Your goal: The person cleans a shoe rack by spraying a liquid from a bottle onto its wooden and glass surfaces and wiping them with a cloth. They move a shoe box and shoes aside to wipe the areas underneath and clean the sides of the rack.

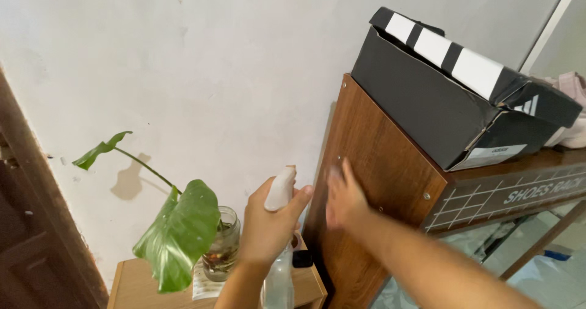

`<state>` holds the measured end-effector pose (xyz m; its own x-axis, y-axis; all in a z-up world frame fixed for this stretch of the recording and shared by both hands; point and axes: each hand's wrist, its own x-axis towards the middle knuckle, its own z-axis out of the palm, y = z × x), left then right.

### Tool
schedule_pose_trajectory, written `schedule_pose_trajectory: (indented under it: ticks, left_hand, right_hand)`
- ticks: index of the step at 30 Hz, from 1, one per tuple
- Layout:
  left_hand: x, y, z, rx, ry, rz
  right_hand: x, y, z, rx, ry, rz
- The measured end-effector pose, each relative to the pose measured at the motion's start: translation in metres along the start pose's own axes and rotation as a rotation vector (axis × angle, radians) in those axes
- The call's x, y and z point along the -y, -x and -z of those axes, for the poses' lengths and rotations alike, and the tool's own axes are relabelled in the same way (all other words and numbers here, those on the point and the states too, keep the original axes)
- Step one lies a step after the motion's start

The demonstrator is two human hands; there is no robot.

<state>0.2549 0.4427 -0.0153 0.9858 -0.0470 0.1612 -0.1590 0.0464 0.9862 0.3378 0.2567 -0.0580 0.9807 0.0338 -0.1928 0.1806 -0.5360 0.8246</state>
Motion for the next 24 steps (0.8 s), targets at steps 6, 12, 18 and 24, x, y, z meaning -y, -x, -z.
schedule_pose_trajectory:
  ticks: [6,12,18,24]
  left_hand:
    - [0.017,-0.016,0.009,-0.014,-0.007,0.053]
    - [0.024,-0.032,0.012,-0.047,-0.136,0.027]
    - [0.053,-0.028,0.013,-0.090,-0.178,0.094]
    - [0.086,-0.030,0.024,-0.054,-0.217,0.046]
  right_hand:
    - [-0.029,-0.019,0.000,-0.228,-0.019,-0.121]
    - [-0.136,-0.043,0.071,-0.222,-0.069,-0.347]
    - [-0.015,-0.060,-0.004,-0.046,0.100,-0.055]
    - [0.056,-0.045,-0.055,0.093,-0.026,0.155]
